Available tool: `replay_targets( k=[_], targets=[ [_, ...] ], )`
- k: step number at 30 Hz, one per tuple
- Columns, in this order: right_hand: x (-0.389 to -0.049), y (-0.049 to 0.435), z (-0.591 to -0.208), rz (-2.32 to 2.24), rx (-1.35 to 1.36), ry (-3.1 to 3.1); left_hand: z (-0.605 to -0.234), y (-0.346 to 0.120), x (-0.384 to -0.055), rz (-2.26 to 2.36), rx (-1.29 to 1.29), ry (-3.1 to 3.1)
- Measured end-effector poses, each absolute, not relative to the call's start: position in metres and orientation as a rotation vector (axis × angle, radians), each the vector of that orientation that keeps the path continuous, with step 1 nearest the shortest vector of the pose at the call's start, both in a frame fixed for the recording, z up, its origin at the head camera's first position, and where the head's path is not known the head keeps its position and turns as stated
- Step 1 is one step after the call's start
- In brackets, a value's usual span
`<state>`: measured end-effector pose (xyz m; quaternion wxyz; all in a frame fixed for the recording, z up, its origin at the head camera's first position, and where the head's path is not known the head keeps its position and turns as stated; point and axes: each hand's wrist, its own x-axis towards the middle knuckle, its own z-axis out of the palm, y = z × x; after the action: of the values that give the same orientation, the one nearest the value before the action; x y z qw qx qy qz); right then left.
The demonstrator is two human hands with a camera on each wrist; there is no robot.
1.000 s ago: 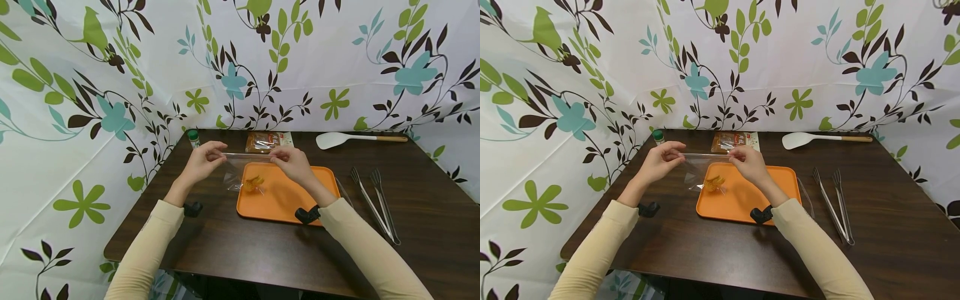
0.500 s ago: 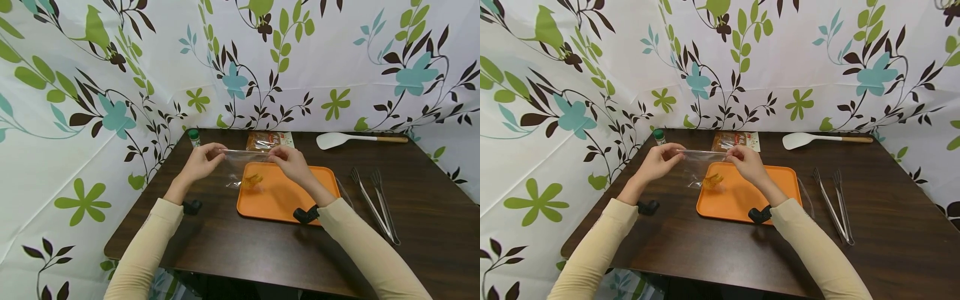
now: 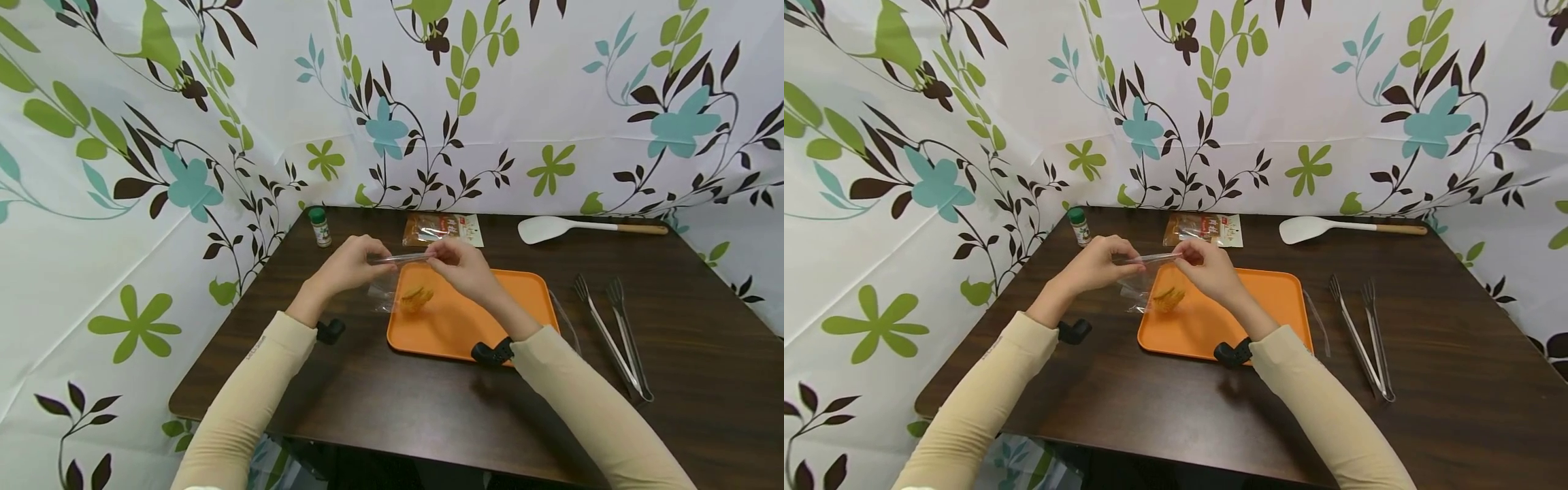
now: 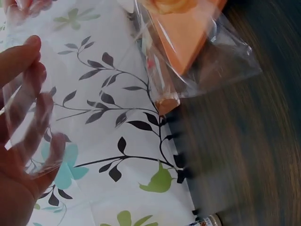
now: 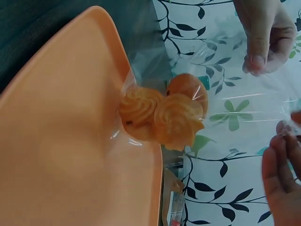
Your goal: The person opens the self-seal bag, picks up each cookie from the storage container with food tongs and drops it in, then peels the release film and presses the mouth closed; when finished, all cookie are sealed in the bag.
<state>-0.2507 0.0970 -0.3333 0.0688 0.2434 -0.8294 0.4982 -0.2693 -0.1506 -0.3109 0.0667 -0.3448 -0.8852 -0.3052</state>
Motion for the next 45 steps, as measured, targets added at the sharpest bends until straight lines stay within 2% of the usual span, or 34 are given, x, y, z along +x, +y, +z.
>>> replay_targets(
  k=[9,19,24,30,41,45],
  targets=[
    [-0.254,0.091,-0.339,1.552,0.691,-2.558,-0.313,-0.154,-0.267,-1.000,-1.089,-2.672],
    [-0.255,0.105,-0.340,1.586,0.638,-2.535,-0.318,-0.184,-0.265,-1.020,-0.894,-2.735],
    [-0.254,0.108,-0.337,1.665,0.653,-2.527,-0.313,-0.188,-0.263,-1.073,-0.894,-2.623],
    [-0.251,0.105,-0.335,1.793,0.701,-2.460,-0.305,-0.198,-0.257,-1.126,-0.770,-2.583],
    [-0.246,0.070,-0.345,2.175,0.712,-2.288,-0.276,-0.238,-0.232,-1.183,-0.589,-2.809],
    [-0.251,0.046,-0.360,2.079,0.619,-2.393,-0.285,-0.251,-0.240,-1.193,-0.487,-2.890]
  ],
)
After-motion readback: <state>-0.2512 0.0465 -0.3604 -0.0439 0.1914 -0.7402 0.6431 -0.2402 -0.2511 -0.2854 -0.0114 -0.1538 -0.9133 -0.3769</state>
